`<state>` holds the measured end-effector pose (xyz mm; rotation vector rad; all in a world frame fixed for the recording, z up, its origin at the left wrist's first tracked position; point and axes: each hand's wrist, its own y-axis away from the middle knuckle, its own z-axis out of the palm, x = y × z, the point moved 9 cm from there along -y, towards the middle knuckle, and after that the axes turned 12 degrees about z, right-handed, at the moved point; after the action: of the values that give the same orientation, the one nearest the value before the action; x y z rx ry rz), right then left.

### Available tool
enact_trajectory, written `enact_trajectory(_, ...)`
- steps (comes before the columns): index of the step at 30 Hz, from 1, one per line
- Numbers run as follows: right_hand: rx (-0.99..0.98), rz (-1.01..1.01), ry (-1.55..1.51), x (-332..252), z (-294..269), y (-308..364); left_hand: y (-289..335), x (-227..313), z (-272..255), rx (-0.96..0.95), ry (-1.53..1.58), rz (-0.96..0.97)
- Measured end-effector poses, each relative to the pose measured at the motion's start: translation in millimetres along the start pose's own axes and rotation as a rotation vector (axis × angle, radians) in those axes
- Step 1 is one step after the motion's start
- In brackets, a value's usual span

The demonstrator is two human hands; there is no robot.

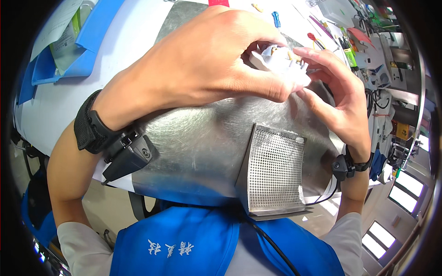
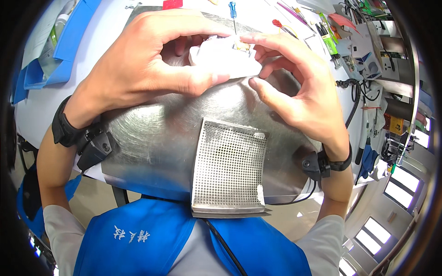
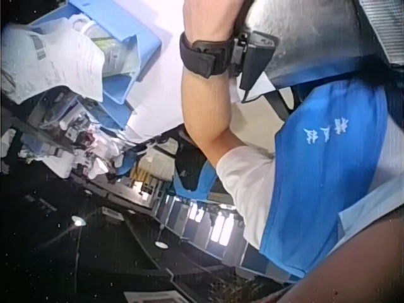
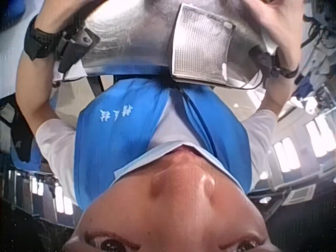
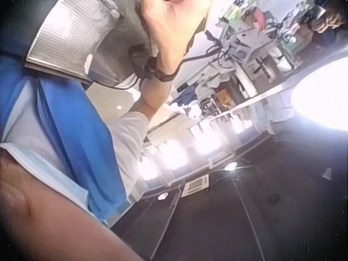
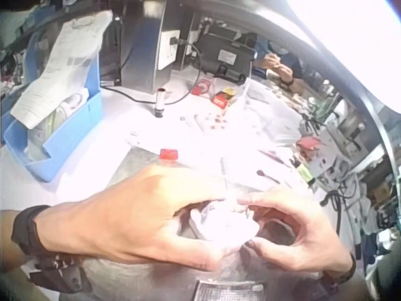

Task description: Polishing and fitting dental crowns onto molds using a handheld rotary tool in a laboratory setting.

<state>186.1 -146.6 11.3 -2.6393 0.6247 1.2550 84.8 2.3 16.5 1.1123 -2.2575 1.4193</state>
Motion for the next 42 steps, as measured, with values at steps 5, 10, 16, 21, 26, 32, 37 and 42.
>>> enact_trajectory(5,0.099,-0.091,0.041,-3.5,-4.3,-3.4,5.7,-13.7,8.2,-0.032,0.036,-0.28)
enact_trajectory(10,0.097,-0.116,0.162,-5.5,-2.1,-1.4,-0.5,4.0,0.7,-0.101,0.0,-0.249)
enact_trajectory(16,0.125,-0.025,-0.112,0.4,1.7,-3.7,15.7,-22.1,6.6,-0.093,0.173,-0.529)
enact_trajectory(21,-0.019,-0.091,0.189,-18.5,-1.8,6.9,11.3,-14.0,9.9,-0.008,0.35,-0.372)
enact_trajectory(26,-0.077,-0.026,0.161,-43.8,-17.9,3.4,4.4,-1.6,11.4,-0.087,0.074,-0.198)
enact_trajectory(32,0.077,0.046,0.31,-33.6,-34.8,-82.7,1.8,13.8,4.3,0.093,-0.187,-0.168)
enact_trajectory(37,0.096,0.086,0.47,-9.4,-4.0,-120.2,13.5,0.8,10.0,0.123,-0.12,-0.312)
enact_trajectory(42,0.125,0.094,0.37,-22.7,-8.0,-112.7,19.8,-11.3,10.2,0.187,-0.042,-0.352)
